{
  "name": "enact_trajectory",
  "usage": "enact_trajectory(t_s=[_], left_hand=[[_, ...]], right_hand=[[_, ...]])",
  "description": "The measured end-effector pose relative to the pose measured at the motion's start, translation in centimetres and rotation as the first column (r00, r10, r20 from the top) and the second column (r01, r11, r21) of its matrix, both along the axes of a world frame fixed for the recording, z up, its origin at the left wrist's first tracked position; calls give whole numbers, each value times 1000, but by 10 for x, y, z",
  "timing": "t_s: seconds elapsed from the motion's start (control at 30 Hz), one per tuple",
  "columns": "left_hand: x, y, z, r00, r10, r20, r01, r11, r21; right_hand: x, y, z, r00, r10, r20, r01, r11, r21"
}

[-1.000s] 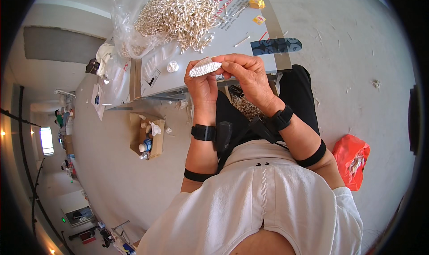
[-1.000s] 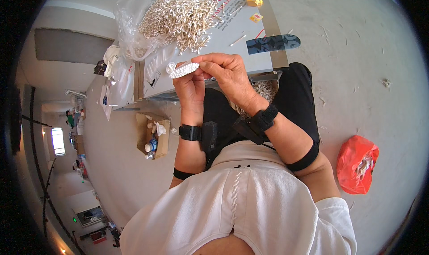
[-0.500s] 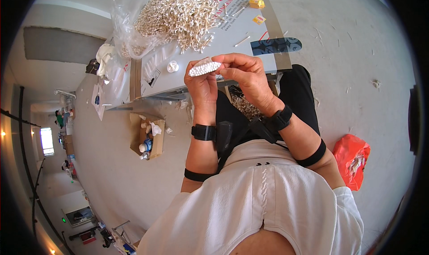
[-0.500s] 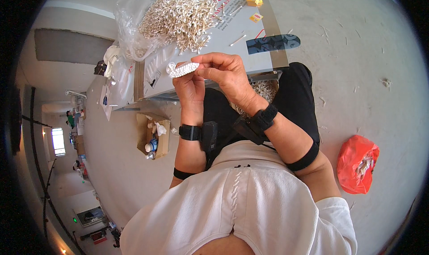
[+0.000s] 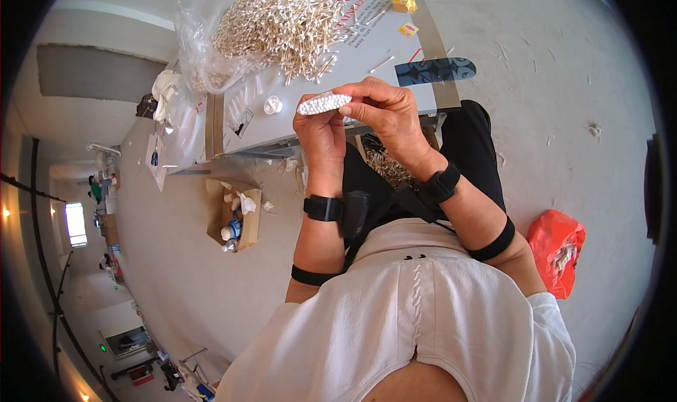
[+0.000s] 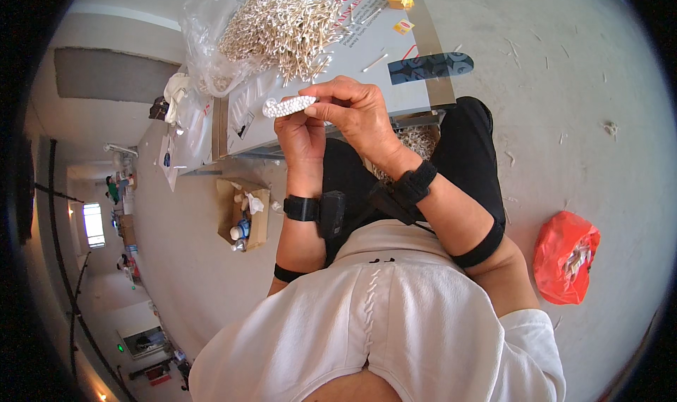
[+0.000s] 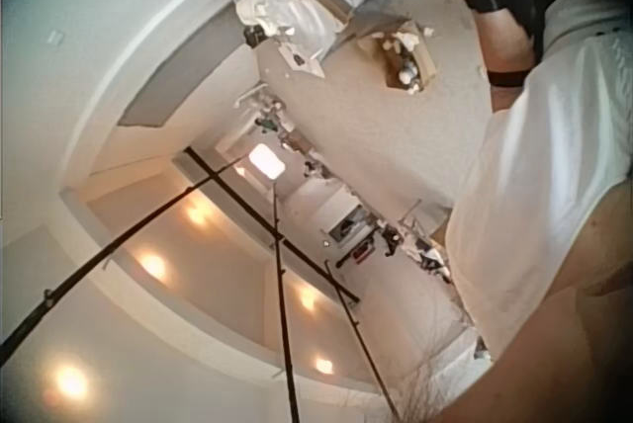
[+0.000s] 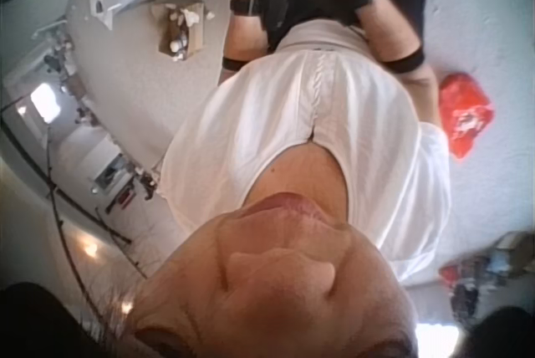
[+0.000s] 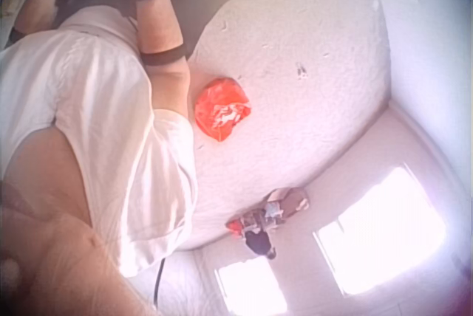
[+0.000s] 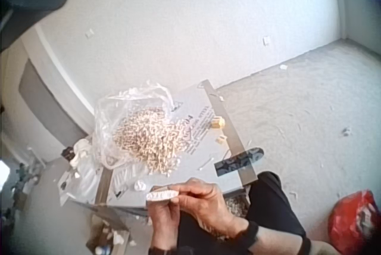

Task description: Packaging small white swabs into plastic retail containers.

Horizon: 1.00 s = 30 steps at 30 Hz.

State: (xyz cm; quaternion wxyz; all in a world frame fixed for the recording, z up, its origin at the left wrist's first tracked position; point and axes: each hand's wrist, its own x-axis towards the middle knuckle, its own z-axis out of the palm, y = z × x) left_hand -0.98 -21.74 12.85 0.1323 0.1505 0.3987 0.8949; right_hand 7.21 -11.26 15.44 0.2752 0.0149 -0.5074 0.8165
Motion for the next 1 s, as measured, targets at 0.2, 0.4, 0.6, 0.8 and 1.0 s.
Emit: enact_trajectory(t_s=[0.2,0.4,0.6,0.8,1.0], left_hand=[[1,1,2,1000,6,-9,-6,1000,-24],[-2,0,-1,998,43,-34,-44,998,-49],[0,1,1,995,93,-27,-94,993,-65],[0,1,2,996,90,-13,-90,994,-69],[-1,0,0,996,85,-32,-87,993,-83]], right_hand=[[6,1,4,994,108,29,-103,985,-135],[8,2,9,994,98,57,-89,986,-141],[8,3,8,995,66,75,-57,992,-114],[8,2,6,996,69,62,-59,987,-150],[9,3,6,994,87,72,-77,989,-127]])
